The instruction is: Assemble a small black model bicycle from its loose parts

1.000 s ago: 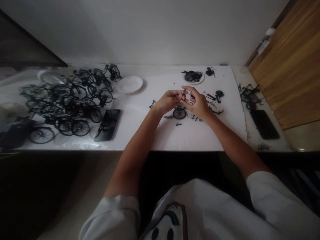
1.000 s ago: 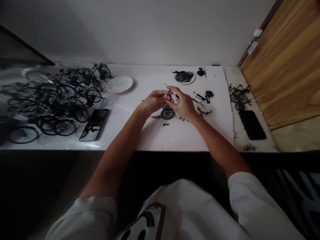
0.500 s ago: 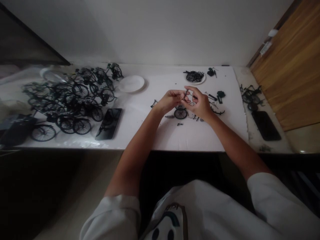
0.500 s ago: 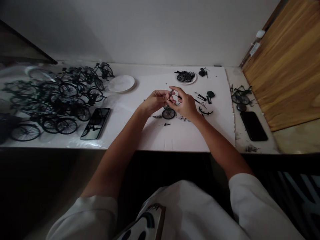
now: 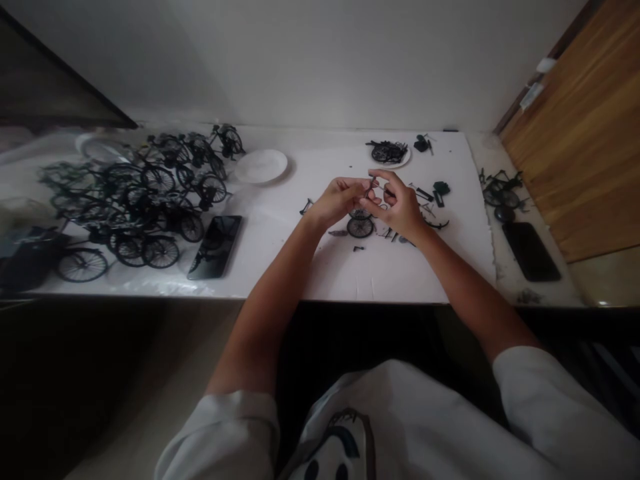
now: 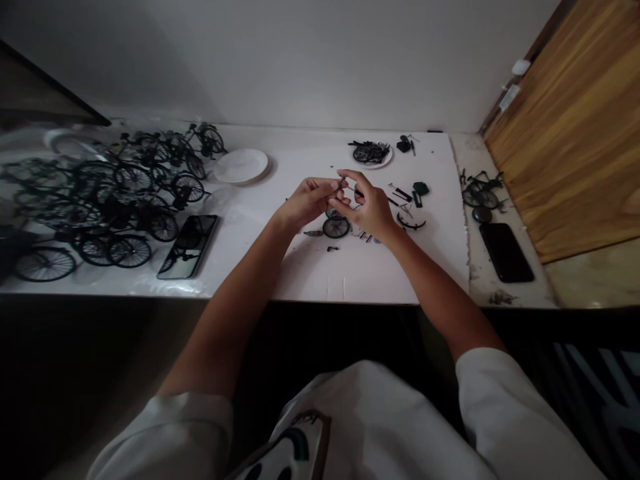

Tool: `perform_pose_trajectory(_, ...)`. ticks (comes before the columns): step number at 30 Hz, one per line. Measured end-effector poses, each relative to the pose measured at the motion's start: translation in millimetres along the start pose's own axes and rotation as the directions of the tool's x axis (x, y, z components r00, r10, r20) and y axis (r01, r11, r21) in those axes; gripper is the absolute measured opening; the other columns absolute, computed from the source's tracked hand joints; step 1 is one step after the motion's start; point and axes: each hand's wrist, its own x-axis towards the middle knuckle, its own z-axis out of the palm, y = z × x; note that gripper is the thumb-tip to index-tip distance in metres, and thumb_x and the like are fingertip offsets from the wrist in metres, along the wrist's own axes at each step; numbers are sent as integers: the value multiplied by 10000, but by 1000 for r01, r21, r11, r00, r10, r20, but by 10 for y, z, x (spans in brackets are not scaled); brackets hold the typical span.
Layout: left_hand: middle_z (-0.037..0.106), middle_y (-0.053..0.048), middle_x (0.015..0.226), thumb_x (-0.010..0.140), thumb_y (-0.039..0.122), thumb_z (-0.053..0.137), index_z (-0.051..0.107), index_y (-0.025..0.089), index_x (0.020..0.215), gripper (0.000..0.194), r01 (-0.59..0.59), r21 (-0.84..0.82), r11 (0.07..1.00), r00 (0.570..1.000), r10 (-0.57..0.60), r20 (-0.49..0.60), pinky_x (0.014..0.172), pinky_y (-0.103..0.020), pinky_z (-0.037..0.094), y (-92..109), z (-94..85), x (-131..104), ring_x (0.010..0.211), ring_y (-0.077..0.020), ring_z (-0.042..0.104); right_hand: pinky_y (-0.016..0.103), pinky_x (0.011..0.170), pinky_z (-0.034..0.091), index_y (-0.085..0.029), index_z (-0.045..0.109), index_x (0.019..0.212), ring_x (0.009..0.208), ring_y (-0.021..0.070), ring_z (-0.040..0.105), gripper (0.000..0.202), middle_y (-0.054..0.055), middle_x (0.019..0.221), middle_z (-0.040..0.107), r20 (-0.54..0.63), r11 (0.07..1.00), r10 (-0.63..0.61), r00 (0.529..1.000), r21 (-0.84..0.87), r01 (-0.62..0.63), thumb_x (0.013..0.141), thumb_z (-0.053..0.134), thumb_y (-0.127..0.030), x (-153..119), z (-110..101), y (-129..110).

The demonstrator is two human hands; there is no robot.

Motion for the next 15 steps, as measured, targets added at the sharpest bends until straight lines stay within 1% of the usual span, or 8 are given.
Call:
perform_pose_trajectory(3,805,-66,887,839,523,945,826,141,912,407,7,25,1000,1000,-7,6,793,-251,630,13,-2,-2,823,-154,781,286,631,524,-256,648,1434,655,139,473,567,-36,780,560,10,1000,10,1000,-16,-10,902,821,-346,-4,10,2)
perform_pose_trajectory(5,818,-73,917,824,519,958,830,150,930,405,16,30,999,1000,-16,4,797,-254,637,26,0,-8,840,-162,789,298,657,552,-261,634,1453,686,149,515,574,-19,817,589,1,1000,-5,1000,-11,5,915,809,-358,-8,19,12)
perform_pose_trajectory(11,826,-80,940,800,451,984,838,164,1008,384,48,-9,999,999,-48,-7,841,-281,658,38,-10,-30,893,-200,817,325,636,555,-299,641,1456,654,158,513,574,-18,816,597,-15,998,-34,999,-51,33,919,820,-391,-15,18,39)
perform_pose_trajectory(15,825,-69,917,786,395,996,845,168,1023,362,51,-20,998,998,-52,-20,834,-281,656,37,-12,-31,874,-197,818,331,666,572,-295,615,1497,733,180,590,590,8,881,637,-4,998,-45,999,-44,45,948,792,-415,-17,17,40)
